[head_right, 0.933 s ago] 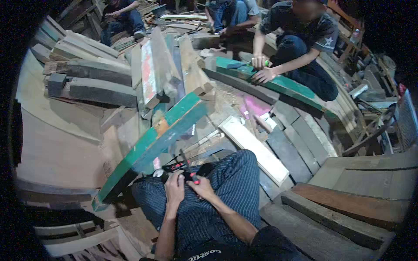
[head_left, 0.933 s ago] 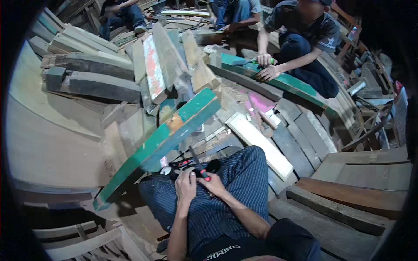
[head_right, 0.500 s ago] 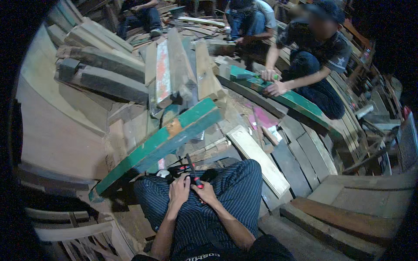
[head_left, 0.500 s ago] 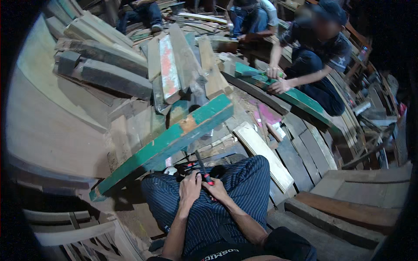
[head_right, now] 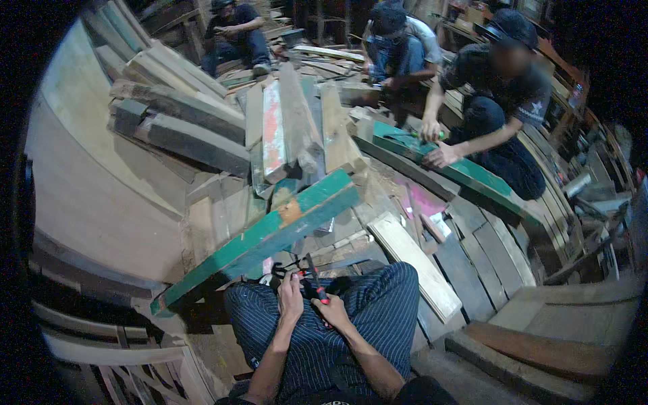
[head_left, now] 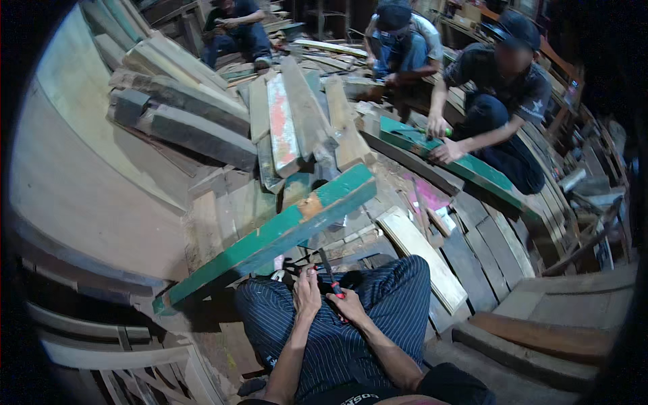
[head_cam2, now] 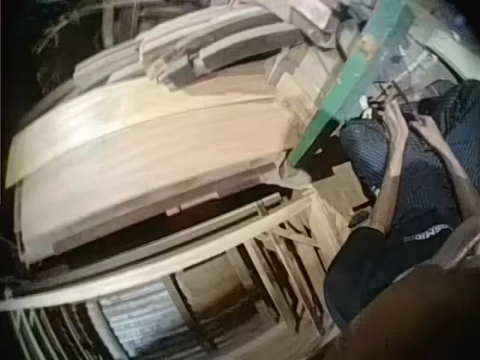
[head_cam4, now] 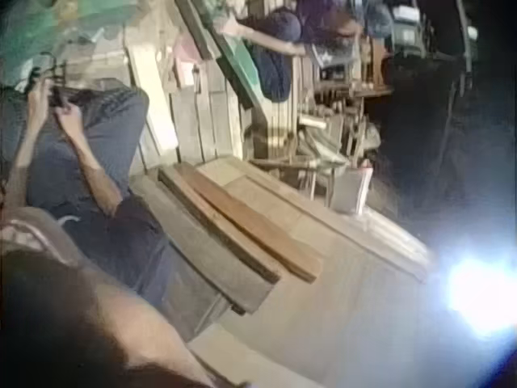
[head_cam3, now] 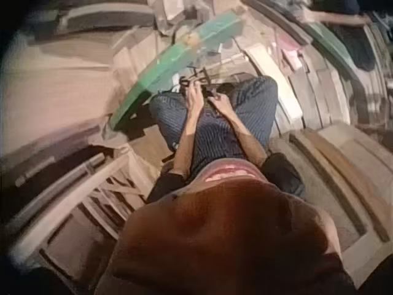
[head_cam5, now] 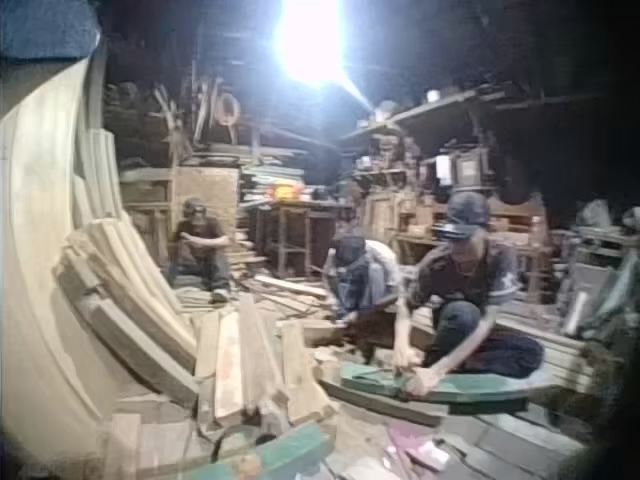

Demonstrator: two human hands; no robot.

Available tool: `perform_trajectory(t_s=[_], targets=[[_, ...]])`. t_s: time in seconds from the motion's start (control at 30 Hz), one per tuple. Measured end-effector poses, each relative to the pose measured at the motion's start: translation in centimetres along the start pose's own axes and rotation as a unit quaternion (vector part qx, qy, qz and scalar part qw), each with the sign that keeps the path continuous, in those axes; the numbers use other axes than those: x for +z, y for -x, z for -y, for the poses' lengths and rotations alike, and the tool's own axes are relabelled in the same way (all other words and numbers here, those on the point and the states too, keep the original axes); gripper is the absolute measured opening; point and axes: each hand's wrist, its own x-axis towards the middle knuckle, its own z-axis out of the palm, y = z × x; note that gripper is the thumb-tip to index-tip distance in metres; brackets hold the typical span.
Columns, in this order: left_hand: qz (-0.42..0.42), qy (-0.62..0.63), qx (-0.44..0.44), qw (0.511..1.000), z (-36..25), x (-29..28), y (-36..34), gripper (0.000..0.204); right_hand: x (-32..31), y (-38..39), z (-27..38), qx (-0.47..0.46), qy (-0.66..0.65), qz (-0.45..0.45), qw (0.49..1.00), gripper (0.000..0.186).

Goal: Using a chisel and a file to shape a piece of green-painted wood.

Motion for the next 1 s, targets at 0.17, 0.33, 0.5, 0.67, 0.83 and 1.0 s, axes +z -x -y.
perform_trajectory(t_s=[0.17,0.33,0.5,0.67,0.83,1.0], targets=[[0.014,-0.003,-0.035,0.999,-0.6,-0.5,-0.2,0.034,0.0,0.3,0.6,-0.005,0.007,0.011,1.000,0.035],[0.043,-0.007,-0.023,0.999,-0.5,-0.2,-0.2,0.035,-0.1,0.1,0.2,-0.001,0.019,0.003,1.000,0.037],[0.024,-0.014,-0.016,0.999,-0.8,-0.4,-0.1,0.031,0.2,0.0,0.2,0.021,0.000,0.010,1.000,0.032],[0.036,0.019,-0.035,0.999,-0.8,-0.8,-0.2,0.031,0.4,0.1,0.5,0.026,0.001,0.015,1.000,0.030],[0.027,0.058,-0.037,0.997,-0.2,-0.5,-0.2,0.030,0.3,-0.4,-0.4,0.020,-0.011,0.024,0.999,0.026],[0.032,0.063,-0.046,0.996,-0.4,-0.4,0.0,0.030,0.3,-0.4,-0.3,0.033,-0.013,0.024,0.999,0.026]])
